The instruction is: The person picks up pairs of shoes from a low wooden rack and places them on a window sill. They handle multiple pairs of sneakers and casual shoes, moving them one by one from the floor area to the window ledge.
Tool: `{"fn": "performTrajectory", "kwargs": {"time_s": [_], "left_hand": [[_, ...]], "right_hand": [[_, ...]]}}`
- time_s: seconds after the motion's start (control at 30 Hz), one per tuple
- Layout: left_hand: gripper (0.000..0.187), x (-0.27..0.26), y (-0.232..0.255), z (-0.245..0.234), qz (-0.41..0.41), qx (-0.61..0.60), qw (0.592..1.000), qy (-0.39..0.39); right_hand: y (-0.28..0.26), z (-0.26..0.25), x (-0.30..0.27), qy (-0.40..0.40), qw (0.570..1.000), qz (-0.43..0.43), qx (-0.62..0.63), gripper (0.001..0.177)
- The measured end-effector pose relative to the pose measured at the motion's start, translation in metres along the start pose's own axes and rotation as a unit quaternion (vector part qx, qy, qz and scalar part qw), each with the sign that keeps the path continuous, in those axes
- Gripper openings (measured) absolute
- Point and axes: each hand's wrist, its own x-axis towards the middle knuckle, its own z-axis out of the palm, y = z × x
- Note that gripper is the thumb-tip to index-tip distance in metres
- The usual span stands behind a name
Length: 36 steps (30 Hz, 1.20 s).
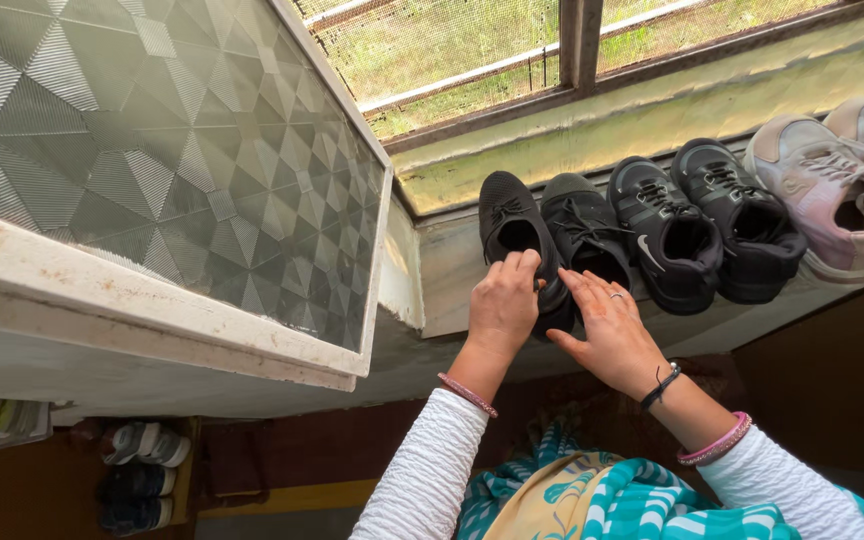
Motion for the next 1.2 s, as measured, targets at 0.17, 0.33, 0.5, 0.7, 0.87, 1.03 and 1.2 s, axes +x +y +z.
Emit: {"fn": "performTrajectory", "kwargs": {"time_s": [0.17,0.33,0.5,0.7,0.87,1.03,1.2], "left_hand": [[0.057,-0.002,0.004,-0.024,-0.025,-0.051,0.998,0.039],[0.062,-0.04,0.011,-0.044,-0.077,-0.087,0.991,0.071],[0.056,-0.093,0.015,-0.056,-0.152,-0.105,0.979,0.083],[0.049,-0.15,0.015,-0.073,-0.253,-0.103,0.959,0.08],[0.041,-0.189,0.009,-0.093,-0.298,-0.102,0.945,0.086],[0.026,-0.223,-0.011,-0.117,-0.281,-0.091,0.946,0.137],[0.016,-0.276,-0.039,-0.149,-0.247,-0.082,0.958,0.119]], "right_hand": [[0.001,-0.003,-0.005,0.017,1.0,0.007,0.004,0.087],[-0.008,-0.018,-0.013,0.073,0.997,0.005,0.033,0.087],[-0.033,-0.029,-0.022,0.109,0.989,-0.031,0.098,0.075],[-0.079,-0.011,-0.038,0.043,0.98,-0.089,0.174,0.059],[-0.115,0.014,-0.051,-0.094,0.978,-0.102,0.156,0.058],[-0.147,0.035,-0.061,-0.155,0.974,-0.116,0.121,0.056],[-0.205,0.067,-0.072,-0.184,0.969,-0.129,0.106,0.057]]}}
